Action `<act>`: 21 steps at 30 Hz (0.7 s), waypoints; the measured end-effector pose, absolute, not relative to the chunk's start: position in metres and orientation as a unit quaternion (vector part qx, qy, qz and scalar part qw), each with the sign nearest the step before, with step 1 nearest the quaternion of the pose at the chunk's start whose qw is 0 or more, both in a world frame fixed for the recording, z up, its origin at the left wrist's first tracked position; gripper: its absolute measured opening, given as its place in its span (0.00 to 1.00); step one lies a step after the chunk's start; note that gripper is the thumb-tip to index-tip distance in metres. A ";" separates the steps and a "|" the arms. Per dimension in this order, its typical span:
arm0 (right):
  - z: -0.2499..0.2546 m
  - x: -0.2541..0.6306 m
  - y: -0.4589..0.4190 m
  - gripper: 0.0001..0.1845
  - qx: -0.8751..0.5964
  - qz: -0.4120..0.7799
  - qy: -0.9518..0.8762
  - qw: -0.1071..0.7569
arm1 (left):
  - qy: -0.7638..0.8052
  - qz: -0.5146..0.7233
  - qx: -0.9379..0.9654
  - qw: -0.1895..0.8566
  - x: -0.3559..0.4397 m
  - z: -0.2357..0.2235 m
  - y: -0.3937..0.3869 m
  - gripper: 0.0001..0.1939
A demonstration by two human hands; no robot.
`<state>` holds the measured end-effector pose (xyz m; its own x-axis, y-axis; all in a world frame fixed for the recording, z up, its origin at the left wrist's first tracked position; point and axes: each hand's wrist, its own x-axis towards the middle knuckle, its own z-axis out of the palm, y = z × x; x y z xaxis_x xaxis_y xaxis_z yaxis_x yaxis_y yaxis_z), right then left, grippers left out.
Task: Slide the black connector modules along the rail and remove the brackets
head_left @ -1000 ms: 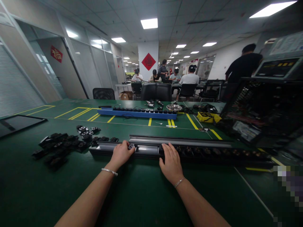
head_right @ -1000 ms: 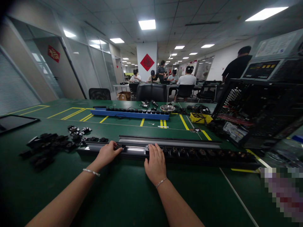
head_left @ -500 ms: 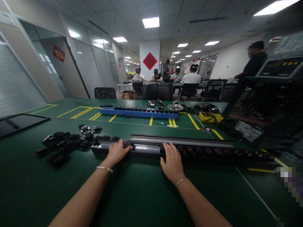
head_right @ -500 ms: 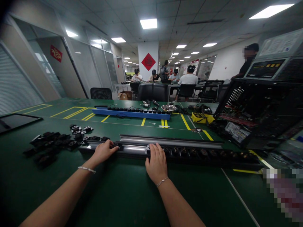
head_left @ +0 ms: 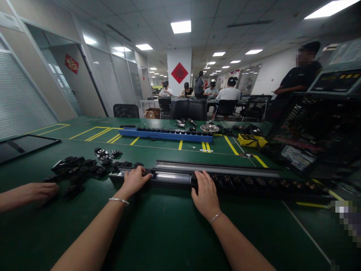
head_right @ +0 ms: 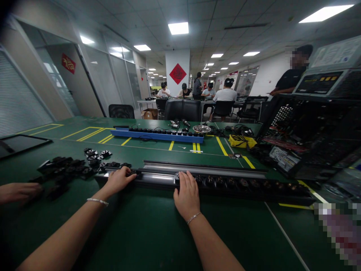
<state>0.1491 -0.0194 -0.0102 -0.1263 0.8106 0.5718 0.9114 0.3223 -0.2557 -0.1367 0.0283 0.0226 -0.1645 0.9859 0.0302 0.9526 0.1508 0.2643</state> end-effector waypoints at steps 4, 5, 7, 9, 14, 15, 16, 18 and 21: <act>-0.011 0.149 -0.019 0.28 -0.573 -0.081 -0.747 0.328 | 0.758 0.110 0.639 0.072 -0.142 0.023 0.028 0.21; -0.011 0.149 -0.019 0.29 -0.572 -0.083 -0.747 0.329 | 0.759 0.108 0.638 0.071 -0.143 0.023 0.028 0.21; -0.012 0.150 -0.018 0.29 -0.569 -0.086 -0.748 0.331 | 0.763 0.105 0.634 0.070 -0.146 0.023 0.029 0.21; -0.013 0.150 -0.018 0.29 -0.568 -0.088 -0.748 0.332 | 0.765 0.104 0.632 0.074 -0.149 0.024 0.029 0.20; -0.013 0.150 -0.018 0.29 -0.569 -0.086 -0.748 0.332 | 0.770 0.108 0.624 0.075 -0.157 0.024 0.030 0.20; -0.012 0.150 -0.018 0.28 -0.571 -0.084 -0.747 0.330 | 0.771 0.107 0.624 0.075 -0.158 0.024 0.030 0.20; -0.012 0.150 -0.018 0.28 -0.572 -0.082 -0.748 0.327 | 0.771 0.106 0.623 0.075 -0.160 0.024 0.030 0.20; -0.011 0.150 -0.019 0.28 -0.575 -0.080 -0.748 0.323 | 0.773 0.102 0.622 0.074 -0.164 0.023 0.030 0.20; -0.010 0.149 -0.019 0.28 -0.575 -0.080 -0.748 0.320 | 0.774 0.100 0.621 0.071 -0.170 0.023 0.030 0.21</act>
